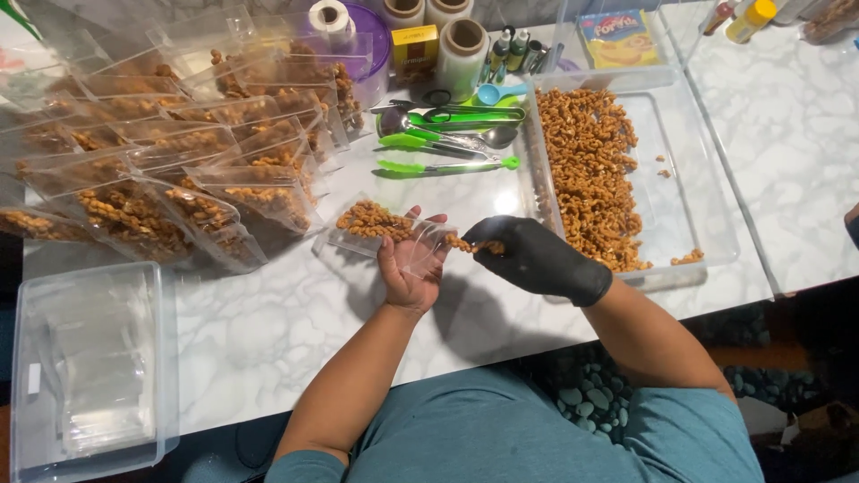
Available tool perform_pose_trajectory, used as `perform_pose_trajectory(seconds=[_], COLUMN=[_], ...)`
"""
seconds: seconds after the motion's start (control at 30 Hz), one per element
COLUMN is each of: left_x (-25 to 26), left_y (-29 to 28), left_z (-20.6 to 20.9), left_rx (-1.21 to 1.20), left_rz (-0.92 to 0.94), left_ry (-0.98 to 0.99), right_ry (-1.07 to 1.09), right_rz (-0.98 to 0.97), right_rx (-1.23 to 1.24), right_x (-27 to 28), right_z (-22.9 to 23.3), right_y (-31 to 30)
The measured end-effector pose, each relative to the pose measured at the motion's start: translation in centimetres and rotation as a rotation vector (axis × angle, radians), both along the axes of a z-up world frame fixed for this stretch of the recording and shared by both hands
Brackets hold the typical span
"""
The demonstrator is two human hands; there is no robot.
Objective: The person is manually filling small plastic bags with snack items from a large tray, using both tongs and gloved hands.
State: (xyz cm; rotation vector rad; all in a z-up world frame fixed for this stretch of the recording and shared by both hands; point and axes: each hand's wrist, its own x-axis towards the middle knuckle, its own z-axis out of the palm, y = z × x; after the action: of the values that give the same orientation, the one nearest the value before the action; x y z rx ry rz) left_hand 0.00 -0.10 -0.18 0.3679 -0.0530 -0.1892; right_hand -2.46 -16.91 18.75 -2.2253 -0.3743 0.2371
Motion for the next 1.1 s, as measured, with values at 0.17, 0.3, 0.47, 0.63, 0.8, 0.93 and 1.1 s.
perform_pose_trajectory(seconds=[0.17, 0.3, 0.47, 0.63, 0.8, 0.93, 1.1], left_x=[0.0, 0.6, -0.4, -0.3, -0.1, 0.0, 0.1], left_y=[0.2, -0.4, 0.4, 0.9, 1.0, 1.0, 1.3], left_z=[-0.4, -2.3, 1.5, 1.9, 2.1, 1.5, 1.8], left_rx=[0.050, -0.039, -0.080, -0.104, -0.111, -0.104, -0.063], left_rz=[0.014, 0.011, -0.032, -0.041, -0.084, -0.089, -0.139], left_ry=[0.033, 0.034, 0.074, 0.084, 0.112, 0.173, 0.208], right_ry=[-0.039, -0.163, -0.363, -0.631, -0.754, -0.795, -0.825], right_rz=[-0.022, -0.031, -0.078, -0.101, -0.070, -0.112, -0.129], right_rx=[-0.292, -0.418, -0.372, -0.216, -0.263, -0.240, -0.323], right_x=[0.3, -0.2, -1.2, -1.3, -1.7, -1.6, -1.7], right_z=[-2.3, -2.4, -4.7, -8.5, -9.1, -9.6, -10.2], right_y=[1.3, 2.7, 4.8, 5.9, 5.3, 5.1, 5.8])
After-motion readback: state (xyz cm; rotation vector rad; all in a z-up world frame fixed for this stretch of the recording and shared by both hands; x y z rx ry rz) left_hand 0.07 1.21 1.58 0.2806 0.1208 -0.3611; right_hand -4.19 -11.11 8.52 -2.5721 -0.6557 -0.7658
